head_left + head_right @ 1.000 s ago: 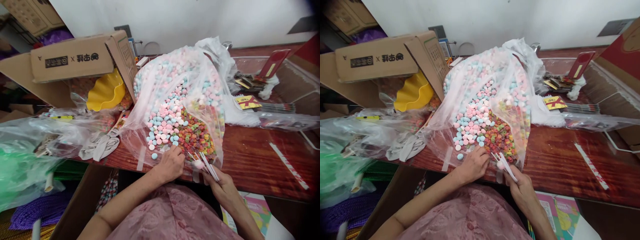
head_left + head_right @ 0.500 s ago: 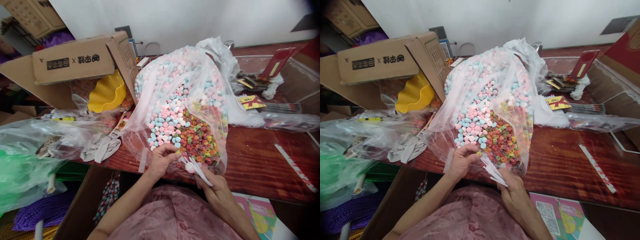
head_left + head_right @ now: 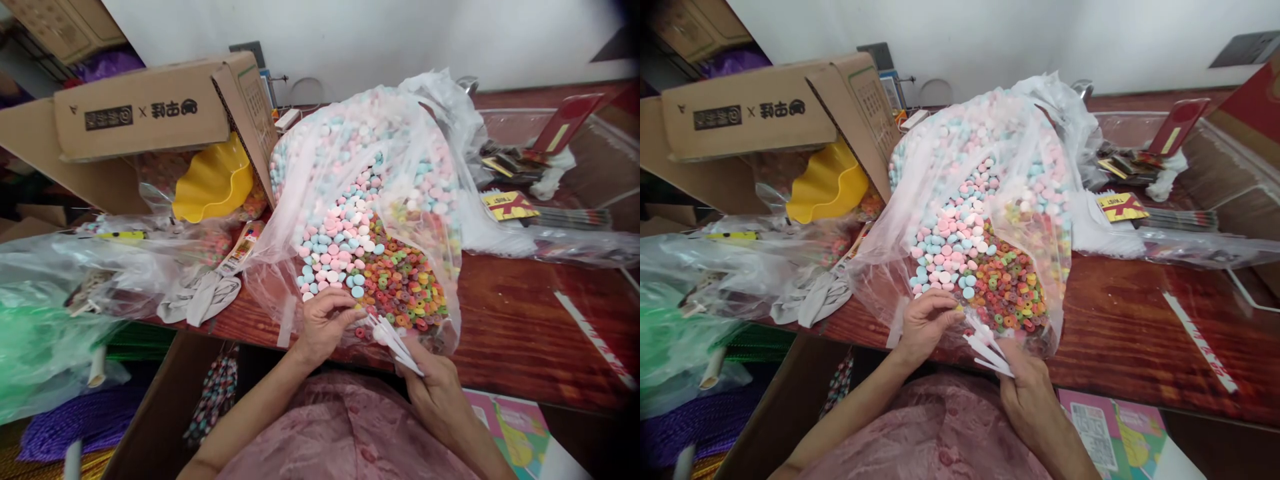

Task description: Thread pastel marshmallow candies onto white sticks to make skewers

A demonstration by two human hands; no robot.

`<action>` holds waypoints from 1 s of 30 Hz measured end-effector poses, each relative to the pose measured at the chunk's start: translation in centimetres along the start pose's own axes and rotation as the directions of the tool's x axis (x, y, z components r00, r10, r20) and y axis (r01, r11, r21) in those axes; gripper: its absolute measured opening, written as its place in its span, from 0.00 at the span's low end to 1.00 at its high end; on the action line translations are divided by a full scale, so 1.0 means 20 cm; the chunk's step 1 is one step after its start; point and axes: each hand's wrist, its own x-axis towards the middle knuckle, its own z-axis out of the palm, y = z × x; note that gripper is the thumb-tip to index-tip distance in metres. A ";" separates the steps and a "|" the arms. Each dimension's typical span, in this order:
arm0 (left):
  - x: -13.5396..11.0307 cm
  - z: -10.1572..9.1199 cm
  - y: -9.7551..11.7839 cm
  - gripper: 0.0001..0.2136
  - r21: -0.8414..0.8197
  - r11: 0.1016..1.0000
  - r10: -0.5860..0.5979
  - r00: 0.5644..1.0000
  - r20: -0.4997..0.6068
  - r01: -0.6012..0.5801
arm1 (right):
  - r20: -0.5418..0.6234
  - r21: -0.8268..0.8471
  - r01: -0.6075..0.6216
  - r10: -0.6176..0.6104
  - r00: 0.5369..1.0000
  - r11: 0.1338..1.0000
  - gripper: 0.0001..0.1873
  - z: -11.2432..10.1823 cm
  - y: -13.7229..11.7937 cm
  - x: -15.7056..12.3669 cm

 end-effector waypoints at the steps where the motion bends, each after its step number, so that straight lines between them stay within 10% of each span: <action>1: 0.00 0.00 0.00 0.04 0.011 1.000 0.013 1.000 0.011 -0.013 | 0.001 0.006 -0.003 0.003 1.000 1.000 0.12 0.00 0.00 0.00; 8: -0.02 -0.01 0.02 0.06 0.164 0.967 0.172 0.975 0.140 -0.194 | -0.002 0.120 -0.047 0.047 0.999 0.992 0.11 0.05 0.03 -0.01; 13: -0.02 0.03 0.03 0.04 -0.069 0.985 -0.157 0.988 -0.016 0.155 | -0.038 0.150 -0.184 0.192 0.981 0.971 0.13 0.10 0.04 0.00; 18: 0.04 0.08 0.04 0.14 -0.583 0.636 -0.645 0.763 -0.042 0.505 | -0.056 0.101 -0.131 0.137 0.989 0.986 0.13 0.12 0.01 0.06; 24: 0.07 0.06 0.04 0.14 -0.650 0.394 -0.743 0.642 0.192 0.650 | -0.073 0.105 -0.086 0.094 0.993 0.991 0.17 0.14 -0.01 0.07; 27: 0.05 0.05 0.04 0.13 -0.637 0.410 -0.726 0.657 0.205 0.653 | -0.100 0.101 -0.072 0.082 0.992 0.992 0.15 0.15 0.00 0.05; 30: 0.04 0.05 0.03 0.09 -0.528 0.633 -0.621 0.779 0.089 0.566 | -0.104 0.107 -0.111 0.122 0.987 0.988 0.13 0.16 0.02 0.03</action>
